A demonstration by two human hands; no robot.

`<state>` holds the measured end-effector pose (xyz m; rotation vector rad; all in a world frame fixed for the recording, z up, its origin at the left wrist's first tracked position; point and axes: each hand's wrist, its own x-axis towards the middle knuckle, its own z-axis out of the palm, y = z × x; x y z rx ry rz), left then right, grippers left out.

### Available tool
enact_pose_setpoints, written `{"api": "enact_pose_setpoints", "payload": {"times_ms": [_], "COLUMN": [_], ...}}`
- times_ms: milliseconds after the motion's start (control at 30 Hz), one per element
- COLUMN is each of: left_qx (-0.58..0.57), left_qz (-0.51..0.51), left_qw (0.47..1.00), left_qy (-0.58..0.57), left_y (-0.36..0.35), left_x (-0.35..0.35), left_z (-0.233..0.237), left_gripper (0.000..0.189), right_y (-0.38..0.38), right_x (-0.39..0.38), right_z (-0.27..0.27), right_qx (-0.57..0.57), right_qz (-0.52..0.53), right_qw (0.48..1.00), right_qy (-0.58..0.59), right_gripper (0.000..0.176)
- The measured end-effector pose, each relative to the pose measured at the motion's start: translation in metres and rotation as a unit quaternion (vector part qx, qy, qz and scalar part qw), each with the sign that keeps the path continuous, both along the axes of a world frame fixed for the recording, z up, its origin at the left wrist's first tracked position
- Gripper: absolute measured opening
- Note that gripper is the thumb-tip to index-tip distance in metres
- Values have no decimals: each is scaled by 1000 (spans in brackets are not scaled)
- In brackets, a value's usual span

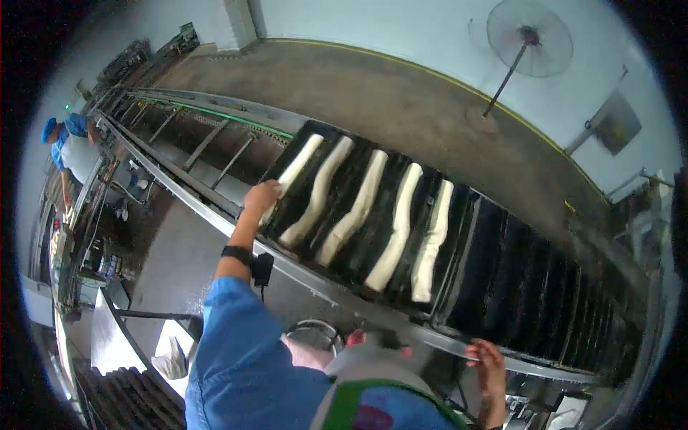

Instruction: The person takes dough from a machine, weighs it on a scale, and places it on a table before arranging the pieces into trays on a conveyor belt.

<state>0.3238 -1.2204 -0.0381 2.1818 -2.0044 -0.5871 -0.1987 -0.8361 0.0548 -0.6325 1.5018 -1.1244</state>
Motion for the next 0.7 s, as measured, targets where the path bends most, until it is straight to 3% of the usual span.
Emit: {"api": "enact_pose_setpoints", "payload": {"times_ms": [67,167,200,267,333,367,400,433,467,533,567,600,633,667,700], "left_qx": [-89,-362,-287,-155,3,-26,-83,-137,-212,-290,-351,-236,-228,-181,-197], "left_qz": [48,-128,-110,-4,-100,-90,-84,-77,-99,-168,-252,-145,-201,-272,-300], "left_qw": [995,922,923,797,691,727,793,858,925,938,902,925,935,907,906], "left_qy": [2,59,233,584,716,681,598,488,301,93,14,258,185,267,224], "left_y": [-1,-39,-2,83,186,178,132,80,18,-46,-74,-71,-67,-10,-46], "left_x": [14,69,37,-46,-138,-121,-78,-41,8,27,23,-28,-80,-161,-183], "left_z": [-12,-90,-49,58,158,136,83,38,-19,-75,-98,-99,-80,-32,-73], "left_gripper": [42,35,38,44,49,48,47,46,45,44,44,43,41,41,39], "right_y": [-1,-8,-6,5,23,33,48,63,80,111,128,144,164,182,198], "right_x": [-3,3,3,-2,-11,-17,-28,-34,-40,-54,-58,-61,-67,-71,-69], "right_z": [-12,-11,-13,-16,-21,-25,-38,-40,-47,-60,-64,-72,-72,-76,-79], "right_qx": [5,32,41,-7,-33,-25,-54,-26,-26,-31,-19,-7,-12,-16,-20], "right_qz": [-9,1,-5,25,13,-10,-25,-57,-73,-109,-135,-160,-183,-205,-226], "right_qw": [1000,999,999,1000,999,1000,998,998,997,993,990,986,982,978,973], "right_qy": [-2,6,8,-17,2,3,14,-2,16,35,36,36,34,36,39], "right_gripper": [27,27,28,32,33,33,34,33,33,32,32,31,31,32,33]}}
